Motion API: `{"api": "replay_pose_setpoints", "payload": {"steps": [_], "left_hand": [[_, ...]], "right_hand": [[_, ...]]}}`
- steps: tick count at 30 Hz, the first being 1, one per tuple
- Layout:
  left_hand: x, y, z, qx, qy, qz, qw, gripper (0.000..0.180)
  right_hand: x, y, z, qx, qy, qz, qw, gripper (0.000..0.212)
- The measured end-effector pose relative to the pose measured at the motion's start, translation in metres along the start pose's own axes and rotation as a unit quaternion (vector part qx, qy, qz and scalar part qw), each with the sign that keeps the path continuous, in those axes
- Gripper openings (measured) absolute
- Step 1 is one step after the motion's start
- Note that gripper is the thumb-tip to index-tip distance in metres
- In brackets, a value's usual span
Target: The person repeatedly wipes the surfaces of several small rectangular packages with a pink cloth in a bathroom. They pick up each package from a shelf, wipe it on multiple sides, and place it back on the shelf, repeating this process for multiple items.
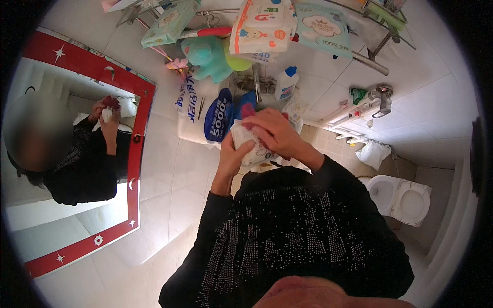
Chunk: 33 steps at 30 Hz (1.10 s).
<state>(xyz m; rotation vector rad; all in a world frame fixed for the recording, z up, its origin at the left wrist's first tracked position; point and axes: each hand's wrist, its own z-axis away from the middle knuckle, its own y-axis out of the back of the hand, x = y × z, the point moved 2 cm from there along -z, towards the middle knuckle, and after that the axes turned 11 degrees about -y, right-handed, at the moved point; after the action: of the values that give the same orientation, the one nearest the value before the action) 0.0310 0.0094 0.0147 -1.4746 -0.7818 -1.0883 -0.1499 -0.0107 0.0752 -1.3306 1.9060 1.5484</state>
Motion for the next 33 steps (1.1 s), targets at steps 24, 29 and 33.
{"api": "replay_pose_setpoints", "payload": {"steps": [24, 29, 33], "left_hand": [[0.012, 0.004, -0.013, 0.129, 0.005, 0.288, 0.949, 0.053], [-0.010, -0.004, -0.005, 0.083, 0.119, 0.341, 0.929, 0.052], [-0.019, 0.000, -0.006, 0.064, 0.077, 0.382, 0.919, 0.051]], "right_hand": [[-0.034, 0.010, 0.007, -0.072, -0.129, -0.273, 0.951, 0.035], [-0.016, -0.010, -0.021, -0.022, -0.006, -0.116, 0.993, 0.032], [-0.021, -0.012, -0.014, -0.094, -0.052, -0.138, 0.985, 0.030]]}}
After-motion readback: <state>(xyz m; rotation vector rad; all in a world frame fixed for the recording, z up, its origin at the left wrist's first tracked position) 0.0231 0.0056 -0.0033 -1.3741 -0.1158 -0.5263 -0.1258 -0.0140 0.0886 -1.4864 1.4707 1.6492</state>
